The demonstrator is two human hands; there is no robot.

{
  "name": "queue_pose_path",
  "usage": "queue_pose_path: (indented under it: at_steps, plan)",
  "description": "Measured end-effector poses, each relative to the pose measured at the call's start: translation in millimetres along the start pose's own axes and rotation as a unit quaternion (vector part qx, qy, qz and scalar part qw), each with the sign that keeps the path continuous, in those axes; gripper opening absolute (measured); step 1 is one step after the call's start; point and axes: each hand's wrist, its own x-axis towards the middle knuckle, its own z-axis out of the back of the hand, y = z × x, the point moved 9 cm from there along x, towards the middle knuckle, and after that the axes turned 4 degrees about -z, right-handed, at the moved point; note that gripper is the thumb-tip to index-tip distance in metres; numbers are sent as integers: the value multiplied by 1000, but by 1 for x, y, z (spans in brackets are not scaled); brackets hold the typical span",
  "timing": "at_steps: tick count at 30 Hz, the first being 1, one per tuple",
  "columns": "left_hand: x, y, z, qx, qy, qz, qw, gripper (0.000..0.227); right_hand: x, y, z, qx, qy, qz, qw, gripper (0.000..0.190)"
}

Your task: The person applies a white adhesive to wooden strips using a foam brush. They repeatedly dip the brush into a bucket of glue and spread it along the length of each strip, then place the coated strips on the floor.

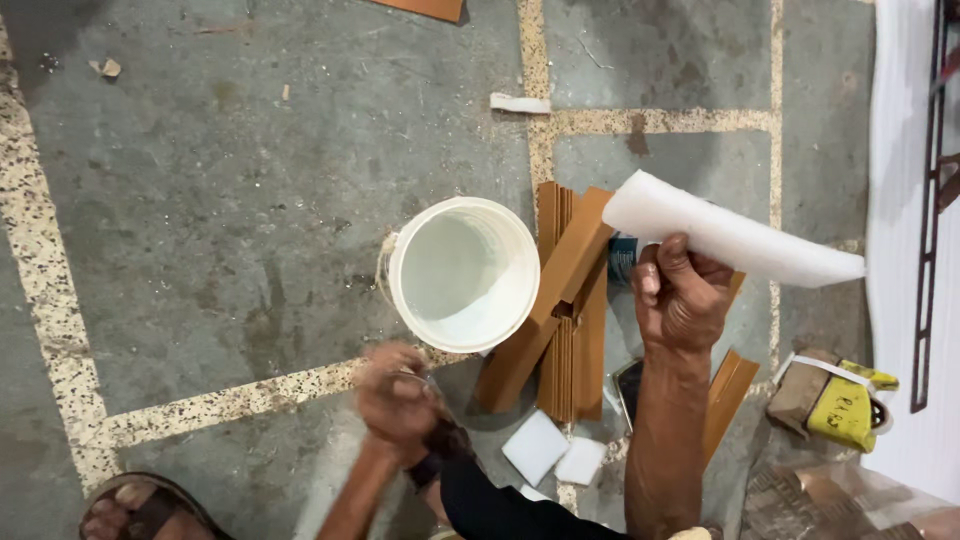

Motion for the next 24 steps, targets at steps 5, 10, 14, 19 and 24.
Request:
queue_pose_path:
  at_steps: [5, 10, 14, 19, 24]
  plan:
    - [-130, 35, -136, 156, 588, 202, 767, 48, -3, -1, 3, -21, -13, 0, 1000, 11]
    - [-106, 26, -221, 396, 526, -165, 734, 52, -1, 4, 0, -26, -18, 12, 999, 7]
    - [-91, 66, -254, 398, 608, -3, 687, 72, 3, 8, -13, -34, -15, 19, 999, 9]
    - [-35, 37, -249, 318, 495, 105, 802, 77, -19, 51, 7, -7, -81, 87, 993, 11]
    - [37, -42, -222, -11, 363, 275, 890, 84, -86, 149, 45, -87, -166, 239, 953, 11]
